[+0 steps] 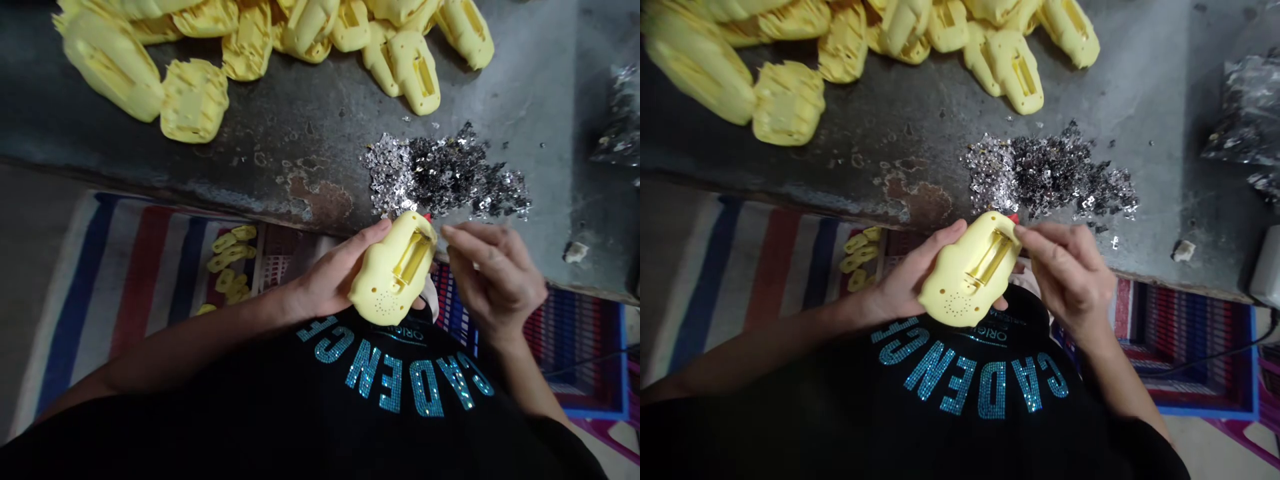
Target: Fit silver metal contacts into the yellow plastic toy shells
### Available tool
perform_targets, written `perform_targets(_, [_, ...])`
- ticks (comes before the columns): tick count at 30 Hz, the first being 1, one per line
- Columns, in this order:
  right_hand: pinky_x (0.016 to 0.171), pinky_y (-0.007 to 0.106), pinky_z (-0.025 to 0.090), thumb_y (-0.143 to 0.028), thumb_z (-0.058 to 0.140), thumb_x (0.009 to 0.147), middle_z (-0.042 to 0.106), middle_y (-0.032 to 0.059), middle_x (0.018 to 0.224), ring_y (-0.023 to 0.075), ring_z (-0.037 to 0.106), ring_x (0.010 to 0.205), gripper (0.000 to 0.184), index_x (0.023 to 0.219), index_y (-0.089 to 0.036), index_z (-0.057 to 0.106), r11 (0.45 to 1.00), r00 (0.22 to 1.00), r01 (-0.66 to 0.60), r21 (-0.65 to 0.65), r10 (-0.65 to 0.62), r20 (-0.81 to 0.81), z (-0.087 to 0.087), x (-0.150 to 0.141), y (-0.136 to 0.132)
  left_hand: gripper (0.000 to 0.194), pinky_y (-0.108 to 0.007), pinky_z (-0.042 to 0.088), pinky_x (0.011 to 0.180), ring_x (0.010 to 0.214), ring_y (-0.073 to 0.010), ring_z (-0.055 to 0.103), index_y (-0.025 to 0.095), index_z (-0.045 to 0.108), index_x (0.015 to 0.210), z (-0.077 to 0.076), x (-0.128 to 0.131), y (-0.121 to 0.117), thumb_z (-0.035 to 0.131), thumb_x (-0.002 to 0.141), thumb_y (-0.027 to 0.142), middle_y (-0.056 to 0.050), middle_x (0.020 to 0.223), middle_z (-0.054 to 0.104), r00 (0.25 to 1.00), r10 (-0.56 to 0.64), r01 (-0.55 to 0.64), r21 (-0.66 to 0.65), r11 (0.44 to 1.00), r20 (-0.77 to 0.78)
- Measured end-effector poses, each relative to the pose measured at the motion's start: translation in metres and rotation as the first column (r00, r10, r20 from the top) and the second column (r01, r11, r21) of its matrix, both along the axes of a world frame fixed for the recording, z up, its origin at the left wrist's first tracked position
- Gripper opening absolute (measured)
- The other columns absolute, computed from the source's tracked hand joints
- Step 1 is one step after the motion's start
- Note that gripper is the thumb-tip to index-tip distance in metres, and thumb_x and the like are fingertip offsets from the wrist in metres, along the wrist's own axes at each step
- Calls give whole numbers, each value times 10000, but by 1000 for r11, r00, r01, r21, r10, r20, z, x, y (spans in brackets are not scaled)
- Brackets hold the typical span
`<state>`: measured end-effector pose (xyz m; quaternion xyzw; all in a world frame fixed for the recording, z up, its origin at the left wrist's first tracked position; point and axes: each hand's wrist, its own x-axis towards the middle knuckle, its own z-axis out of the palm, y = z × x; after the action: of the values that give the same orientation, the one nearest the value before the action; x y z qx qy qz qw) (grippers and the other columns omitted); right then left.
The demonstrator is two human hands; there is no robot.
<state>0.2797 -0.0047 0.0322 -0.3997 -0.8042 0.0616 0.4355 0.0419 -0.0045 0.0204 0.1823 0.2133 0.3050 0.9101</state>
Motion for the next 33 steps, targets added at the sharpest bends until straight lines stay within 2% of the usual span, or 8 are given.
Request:
perform_targets(4, [795, 408, 657, -110, 869, 985, 844, 34, 1030, 240, 810, 905, 283, 1186, -310, 855, 991, 999, -48, -121, 45, -30, 15, 3, 8, 696, -456, 735, 810, 879, -309, 845, 170, 732, 1451, 4, 4, -6, 820, 1002, 694, -127, 1076, 884, 994, 103, -104, -13, 994, -44])
perform_targets(9, [757, 400, 635, -129, 828, 1008, 804, 25, 988, 230, 774, 863, 213, 1128, -297, 776, 988, 990, -98, -122, 109, 84, 20, 1, 12, 798, -400, 723, 813, 958, -305, 849, 183, 690, 1579, 8, 5, -12, 869, 979, 677, -147, 1192, 877, 974, 161, -158, 35, 987, -160])
perform_targets(13, [718, 374, 591, -143, 781, 995, 748, 18, 927, 212, 717, 816, 143, 1032, -268, 723, 988, 991, -71, -135, 86, 107, 15, -1, 11, 834, -391, 707, 791, 909, -313, 868, 191, 625, 1658, 3, 2, -11, 817, 1019, 691, -145, 1185, 889, 991, 84, -81, 31, 996, -109])
perform_targets(16, [668, 357, 549, -155, 747, 977, 720, 7, 879, 195, 679, 767, 130, 950, -265, 684, 989, 999, -39, -143, 36, -20, 7, -4, 9, 827, -400, 712, 781, 764, -282, 854, 175, 587, 1680, -2, 2, -8, 766, 1055, 687, -131, 1068, 897, 1000, 14, -14, 43, 999, -1])
perform_targets(18, [656, 353, 529, -158, 742, 964, 705, 1, 846, 189, 660, 747, 141, 911, -264, 666, 990, 995, -18, -143, 4, -102, 3, -7, 7, 820, -404, 719, 781, 744, -273, 850, 170, 576, 1682, -4, 3, -7, 744, 1067, 685, -147, 1104, 898, 999, -6, 4, 56, 998, 37])
perform_targets(24, [664, 352, 529, -165, 738, 955, 717, -5, 838, 180, 658, 735, 132, 899, -264, 672, 986, 995, -13, -165, -4, -103, -1, -8, 6, 883, -466, 743, 875, 1042, -353, 877, 167, 502, 1732, -4, 7, -11, 795, 1042, 635, -192, 1327, 868, 999, 52, -53, -25, 998, -10])
perform_targets(28, [644, 355, 530, -204, 741, 968, 725, -1, 835, 185, 659, 721, 110, 902, -269, 682, 984, 998, -25, -174, 13, -69, 3, -3, 8, 829, -532, 743, 956, 1138, -392, 868, 194, 601, 1660, -3, 7, -13, 833, 1010, 653, -193, 1358, 859, 995, 80, -81, -16, 997, -66])
perform_targets(33, [645, 343, 531, -192, 735, 993, 712, 6, 854, 178, 657, 732, 107, 929, -263, 688, 974, 996, -92, -207, 88, -29, 8, 3, 11, 760, -532, 724, 1016, 1165, -395, 866, 189, 687, 1578, -2, 7, -13, 846, 1005, 662, -187, 1322, 870, 992, 91, -92, -14, 996, -92])
